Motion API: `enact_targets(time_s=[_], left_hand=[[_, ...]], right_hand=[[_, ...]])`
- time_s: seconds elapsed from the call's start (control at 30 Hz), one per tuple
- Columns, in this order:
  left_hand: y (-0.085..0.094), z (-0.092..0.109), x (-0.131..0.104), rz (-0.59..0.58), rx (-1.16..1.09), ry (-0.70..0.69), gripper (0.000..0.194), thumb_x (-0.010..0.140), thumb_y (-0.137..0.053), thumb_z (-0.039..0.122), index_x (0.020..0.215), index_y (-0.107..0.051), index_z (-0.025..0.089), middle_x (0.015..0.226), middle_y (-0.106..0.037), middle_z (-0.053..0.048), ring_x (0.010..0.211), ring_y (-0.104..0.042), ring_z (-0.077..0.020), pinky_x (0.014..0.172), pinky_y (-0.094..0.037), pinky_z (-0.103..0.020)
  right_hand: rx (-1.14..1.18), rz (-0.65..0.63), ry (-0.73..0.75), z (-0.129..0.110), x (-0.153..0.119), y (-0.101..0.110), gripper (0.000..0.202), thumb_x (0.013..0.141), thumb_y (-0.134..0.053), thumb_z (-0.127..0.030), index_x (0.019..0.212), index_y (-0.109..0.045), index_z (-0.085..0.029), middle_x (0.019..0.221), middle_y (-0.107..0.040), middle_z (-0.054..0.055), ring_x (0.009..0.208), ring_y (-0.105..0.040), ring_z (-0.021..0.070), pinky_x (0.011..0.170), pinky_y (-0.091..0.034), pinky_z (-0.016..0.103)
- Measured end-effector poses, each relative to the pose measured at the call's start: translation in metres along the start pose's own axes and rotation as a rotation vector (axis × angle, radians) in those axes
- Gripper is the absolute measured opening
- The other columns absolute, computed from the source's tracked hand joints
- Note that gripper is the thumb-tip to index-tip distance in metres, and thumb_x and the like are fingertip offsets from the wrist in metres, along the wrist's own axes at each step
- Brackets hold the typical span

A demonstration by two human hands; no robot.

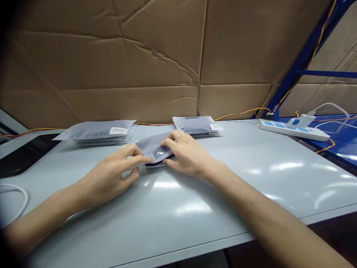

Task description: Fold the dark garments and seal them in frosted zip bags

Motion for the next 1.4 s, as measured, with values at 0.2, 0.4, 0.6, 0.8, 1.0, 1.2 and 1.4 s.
enact_targets(time_s=[0.2,0.4,0.6,0.8,1.0,1.2,1.4], left_hand=[[0.007,0.011,0.002,0.107,-0.059,-0.067,0.038,0.091,-0.045,0.007,0.119,-0.065,0.025,0.099,-0.062,-0.004,0.091,-0.057,-0.0188,0.08,-0.049,-0.033],[0.015,0.013,0.002,0.175,-0.05,-0.072,0.029,0.095,-0.045,0.011,0.109,-0.066,0.023,0.096,-0.066,-0.004,0.088,-0.06,-0.0187,0.079,-0.051,-0.033],[0.011,0.008,0.002,0.162,-0.122,-0.017,0.022,0.095,-0.046,0.014,0.106,-0.062,0.025,0.098,-0.066,-0.002,0.09,-0.062,-0.0174,0.081,-0.05,-0.033],[0.011,0.003,0.003,0.157,-0.221,0.102,0.006,0.091,-0.054,0.017,0.092,-0.053,0.023,0.091,-0.063,0.003,0.081,-0.061,-0.014,0.072,-0.047,-0.027],[0.019,-0.006,0.002,0.196,-0.189,0.149,0.009,0.09,-0.062,0.024,0.089,-0.053,0.022,0.086,-0.061,0.003,0.076,-0.059,-0.0132,0.068,-0.046,-0.025],[0.021,-0.004,0.001,0.194,-0.166,0.093,0.009,0.094,-0.058,0.027,0.086,-0.055,0.022,0.086,-0.063,0.002,0.077,-0.059,-0.0143,0.068,-0.046,-0.027],[0.016,0.0,0.001,0.149,-0.151,0.069,0.004,0.092,-0.054,0.021,0.092,-0.057,0.023,0.091,-0.063,0.001,0.081,-0.059,-0.0151,0.071,-0.047,-0.027]], right_hand=[[-0.018,0.036,0.108,-0.017,0.0,-0.004,0.025,0.092,-0.064,-0.032,0.114,-0.063,-0.021,0.111,-0.062,0.009,0.102,-0.056,0.024,0.09,-0.048,0.041],[-0.032,0.052,0.065,-0.017,0.002,-0.007,0.021,0.091,-0.064,-0.027,0.111,-0.064,-0.021,0.108,-0.063,0.009,0.099,-0.056,0.023,0.086,-0.047,0.039],[0.076,0.051,0.107,-0.027,-0.001,-0.002,0.026,0.085,-0.061,-0.019,0.11,-0.06,-0.022,0.109,-0.063,0.008,0.099,-0.057,0.023,0.089,-0.047,0.04],[0.093,0.061,0.162,-0.044,-0.001,-0.004,0.014,0.086,-0.059,-0.023,0.099,-0.061,-0.021,0.101,-0.067,0.008,0.091,-0.058,0.0219,0.08,-0.047,0.037],[0.097,0.109,0.104,-0.035,0.0,-0.006,0.008,0.094,-0.057,-0.025,0.095,-0.064,-0.021,0.093,-0.069,0.006,0.081,-0.059,0.018,0.073,-0.044,0.033],[0.164,0.092,0.042,-0.029,0.0,-0.004,0.007,0.091,-0.06,-0.022,0.098,-0.062,-0.022,0.094,-0.07,0.004,0.085,-0.062,0.0176,0.076,-0.045,0.032],[0.14,0.091,0.05,-0.032,-0.001,-0.002,0.011,0.094,-0.058,-0.029,0.101,-0.062,-0.022,0.093,-0.07,0.004,0.083,-0.063,0.0177,0.075,-0.045,0.033]])
Point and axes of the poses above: each hand's wrist, its own x-axis towards the middle knuckle, its own y-axis out of the back of the hand, z = x × y, the point moved 10 cm from there along x, towards the middle knuckle
